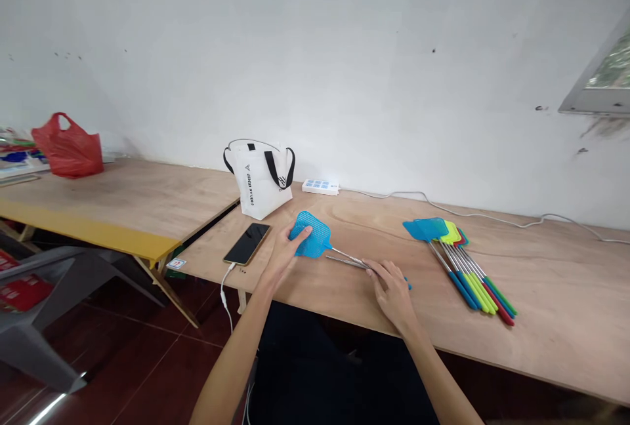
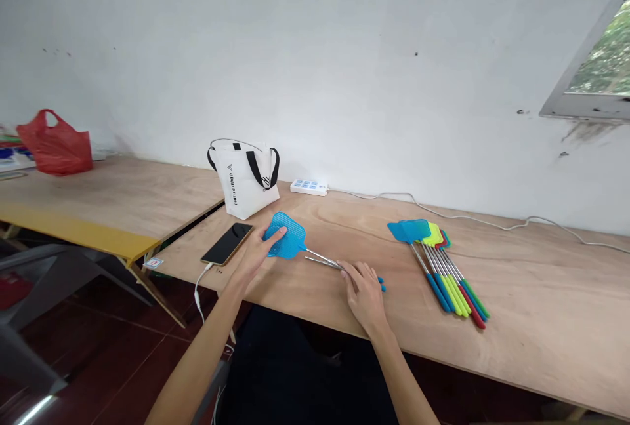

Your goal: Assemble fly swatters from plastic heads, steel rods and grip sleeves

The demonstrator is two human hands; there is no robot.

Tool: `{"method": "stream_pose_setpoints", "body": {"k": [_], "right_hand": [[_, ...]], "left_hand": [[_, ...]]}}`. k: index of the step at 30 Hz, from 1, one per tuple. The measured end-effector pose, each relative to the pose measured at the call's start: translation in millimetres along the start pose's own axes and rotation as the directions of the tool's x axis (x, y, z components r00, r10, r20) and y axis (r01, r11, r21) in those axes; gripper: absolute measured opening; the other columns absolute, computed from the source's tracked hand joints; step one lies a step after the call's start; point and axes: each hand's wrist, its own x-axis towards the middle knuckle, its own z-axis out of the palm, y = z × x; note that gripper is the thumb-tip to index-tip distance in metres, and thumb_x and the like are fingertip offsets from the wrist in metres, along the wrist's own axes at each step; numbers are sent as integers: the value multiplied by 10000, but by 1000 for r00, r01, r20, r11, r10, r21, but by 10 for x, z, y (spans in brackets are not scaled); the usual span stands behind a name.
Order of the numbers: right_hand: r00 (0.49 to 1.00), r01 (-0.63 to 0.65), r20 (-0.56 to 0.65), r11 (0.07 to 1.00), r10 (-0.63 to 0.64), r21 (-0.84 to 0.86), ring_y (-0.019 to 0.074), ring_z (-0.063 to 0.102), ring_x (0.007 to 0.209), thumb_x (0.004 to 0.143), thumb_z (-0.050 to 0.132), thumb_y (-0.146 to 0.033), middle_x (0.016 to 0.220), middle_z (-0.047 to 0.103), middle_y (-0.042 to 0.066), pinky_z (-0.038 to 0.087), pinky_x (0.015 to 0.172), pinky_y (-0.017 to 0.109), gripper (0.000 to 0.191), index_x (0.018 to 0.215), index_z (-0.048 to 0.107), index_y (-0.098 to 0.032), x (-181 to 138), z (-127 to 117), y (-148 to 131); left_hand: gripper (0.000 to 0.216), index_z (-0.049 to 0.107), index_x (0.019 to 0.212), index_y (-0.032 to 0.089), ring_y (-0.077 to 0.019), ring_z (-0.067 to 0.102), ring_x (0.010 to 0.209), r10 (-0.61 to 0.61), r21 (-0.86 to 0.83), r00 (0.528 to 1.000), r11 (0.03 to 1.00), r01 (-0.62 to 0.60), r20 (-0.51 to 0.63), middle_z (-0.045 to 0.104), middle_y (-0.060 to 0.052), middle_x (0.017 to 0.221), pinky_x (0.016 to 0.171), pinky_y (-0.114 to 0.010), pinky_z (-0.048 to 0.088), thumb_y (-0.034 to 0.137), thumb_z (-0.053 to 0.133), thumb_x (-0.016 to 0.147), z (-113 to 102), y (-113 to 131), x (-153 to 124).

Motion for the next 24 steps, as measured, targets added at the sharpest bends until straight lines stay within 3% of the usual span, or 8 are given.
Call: {"method": "stream_pose_setpoints", "body": {"k": [3, 7, 12, 17, 20, 24], "right_hand": [[1000, 18, 6, 1000, -18, -15, 235, 653, 976, 1050, 414, -324, 1057, 710, 68, 519, 867, 382, 348, 1296, 660, -303, -2, -9, -22], [997, 56, 63, 998, -53, -41, 191, 673, 875, 1060, 405, -345, 967, 692, 49, 511, 739, 302, 366, 1333, 648, -317, -15, -7, -49], [1000, 10, -15, 992, -12, -126, 141, 650, 683, 1055, 456, -403, 844, 691, 19, 437, 609, 259, 320, 1168, 734, -293, -30, -3, -39], [990, 143, 21, 979, -141, -144, 143, 678, 731, 1063, 440, -368, 850, 717, 35, 437, 644, 242, 331, 1072, 751, -254, -24, 18, -69], [980, 200, 8, 973, -201, -115, 154, 695, 809, 1063, 434, -315, 920, 742, 48, 465, 712, 241, 322, 1072, 746, -240, -26, 29, -69], [976, 210, -41, 973, -214, -99, 157, 694, 792, 1061, 448, -295, 907, 747, 50, 461, 674, 248, 309, 1057, 748, -225, -37, 16, -36]], "left_hand": [[469, 701, 1017, 154, -222, 682, 899, 29, 50, 999, 998, -31, 30, 730, -61, 980, 783, -313, 572, 543, 786, 770, 8, -31, 2], [454, 680, 984, 149, -215, 664, 866, 31, 108, 988, 993, -47, 153, 715, -59, 937, 763, -310, 556, 560, 743, 801, 101, -127, -12], [417, 626, 818, 170, -180, 624, 747, -21, 162, 966, 986, -22, 259, 646, -10, 765, 681, -287, 520, 573, 730, 794, 156, -201, -31], [400, 623, 773, 174, -184, 648, 746, -178, 233, 931, 967, 104, 320, 676, -19, 767, 709, -298, 545, 513, 820, 696, 103, -123, -72], [393, 634, 763, 179, -190, 662, 769, -164, 219, 937, 971, 98, 307, 703, -32, 784, 727, -300, 557, 510, 832, 690, 201, -156, -123], [378, 640, 729, 181, -187, 670, 764, -120, 144, 944, 986, 79, 306, 707, -22, 767, 741, -310, 570, 508, 827, 709, 364, -288, -169]]}}
